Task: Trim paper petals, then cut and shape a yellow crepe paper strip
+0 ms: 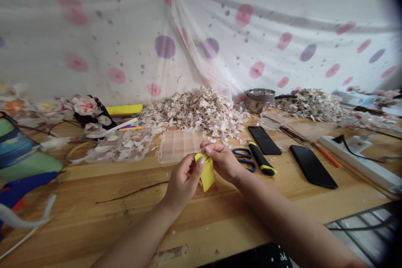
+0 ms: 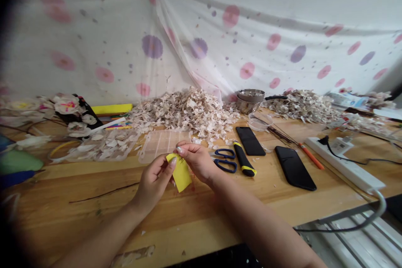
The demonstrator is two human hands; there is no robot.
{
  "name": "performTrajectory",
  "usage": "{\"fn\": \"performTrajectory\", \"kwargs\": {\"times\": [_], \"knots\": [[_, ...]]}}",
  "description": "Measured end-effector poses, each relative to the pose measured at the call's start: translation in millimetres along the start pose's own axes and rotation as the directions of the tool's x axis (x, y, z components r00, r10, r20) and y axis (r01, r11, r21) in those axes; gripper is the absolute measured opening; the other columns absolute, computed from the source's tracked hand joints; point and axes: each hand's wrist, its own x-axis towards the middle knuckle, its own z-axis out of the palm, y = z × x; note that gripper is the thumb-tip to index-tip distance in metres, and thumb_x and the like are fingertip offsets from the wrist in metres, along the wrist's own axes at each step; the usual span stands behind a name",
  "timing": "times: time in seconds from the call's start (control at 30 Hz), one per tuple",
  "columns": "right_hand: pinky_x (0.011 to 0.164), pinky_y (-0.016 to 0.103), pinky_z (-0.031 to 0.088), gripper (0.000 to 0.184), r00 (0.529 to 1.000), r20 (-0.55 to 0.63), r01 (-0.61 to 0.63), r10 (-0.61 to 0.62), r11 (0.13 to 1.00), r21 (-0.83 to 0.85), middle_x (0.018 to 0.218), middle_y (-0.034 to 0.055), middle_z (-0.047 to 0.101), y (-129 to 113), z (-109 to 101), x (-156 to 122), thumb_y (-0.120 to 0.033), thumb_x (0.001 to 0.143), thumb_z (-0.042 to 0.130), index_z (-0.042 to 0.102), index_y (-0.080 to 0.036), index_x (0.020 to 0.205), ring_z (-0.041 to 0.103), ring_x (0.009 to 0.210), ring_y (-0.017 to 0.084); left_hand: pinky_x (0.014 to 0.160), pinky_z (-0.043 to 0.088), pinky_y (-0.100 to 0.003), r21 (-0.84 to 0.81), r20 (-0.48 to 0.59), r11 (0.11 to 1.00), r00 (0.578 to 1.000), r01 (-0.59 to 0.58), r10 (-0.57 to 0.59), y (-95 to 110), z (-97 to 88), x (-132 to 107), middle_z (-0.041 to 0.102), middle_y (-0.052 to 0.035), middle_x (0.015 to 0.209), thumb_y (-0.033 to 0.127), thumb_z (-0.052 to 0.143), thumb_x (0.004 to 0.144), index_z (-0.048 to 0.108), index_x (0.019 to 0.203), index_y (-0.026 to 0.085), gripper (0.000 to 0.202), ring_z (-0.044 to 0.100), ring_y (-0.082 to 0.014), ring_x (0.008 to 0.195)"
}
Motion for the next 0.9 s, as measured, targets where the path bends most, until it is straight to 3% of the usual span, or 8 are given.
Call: {"fn": "performTrajectory", "kwargs": {"times": [0.27, 0.67, 0.77, 0.9], "knots": [[0.062, 0.022, 0.039, 0.021, 1.0, -0.024, 0.011, -0.012, 1.0, -0.008, 0.076, -0.0004, 0.05, -0.8, 0.2, 0.1, -0.034, 0.067, 0.076, 0.067, -0.016, 0.062, 0.045, 0.064, 0.009, 0.047, 0.041, -0.021, 0.049, 0.024, 0.999, 1.0, 0.005, -0.007, -6.3, 0.1, 0.4, 0.05, 0.0039, 0.06, 0.037, 0.049, 0.087, 0.055, 0.075, 0.019, 0.022, 0.051, -0.0106, 0.05], [0.058, 0.021, 0.035, 0.03, 0.99, -0.109, 0.089, -0.091, 0.996, -0.021, 0.064, -0.0036, 0.047, 4.1, 5.8, -0.5, -0.029, 0.064, 0.078, 0.054, -0.016, 0.052, 0.042, 0.059, 0.008, 0.045, 0.038, -0.02, 0.06, 0.016, 0.997, 0.999, 0.04, -0.041, -4.5, 0.9, 0.7, 0.047, 0.0051, 0.053, 0.035, 0.055, 0.084, 0.055, 0.068, 0.018, 0.023, 0.049, -0.0103, 0.047], [0.06, 0.023, 0.036, 0.025, 0.993, -0.092, 0.069, -0.07, 0.998, -0.012, 0.069, -0.0026, 0.053, 6.7, 2.3, -1.2, -0.036, 0.061, 0.08, 0.064, -0.018, 0.065, 0.046, 0.062, 0.009, 0.043, 0.039, -0.02, 0.004, 0.014, 0.998, 0.998, 0.058, -0.058, -2.6, 2.0, 0.9, 0.047, 0.0055, 0.054, 0.038, 0.052, 0.085, 0.054, 0.071, 0.018, 0.025, 0.05, -0.0098, 0.045], [0.065, 0.026, 0.039, 0.034, 1.0, -0.009, -0.003, 0.003, 1.0, -0.007, 0.075, 0.0003, 0.061, 5.9, -2.3, -1.3, -0.048, 0.066, 0.073, 0.071, -0.022, 0.088, 0.051, 0.067, 0.012, 0.042, 0.041, -0.019, -0.068, 0.001, 0.995, 0.997, 0.078, -0.078, -0.1, 2.7, 2.6, 0.049, 0.0058, 0.055, 0.04, 0.049, 0.087, 0.055, 0.078, 0.018, 0.025, 0.049, -0.009, 0.043]]}}
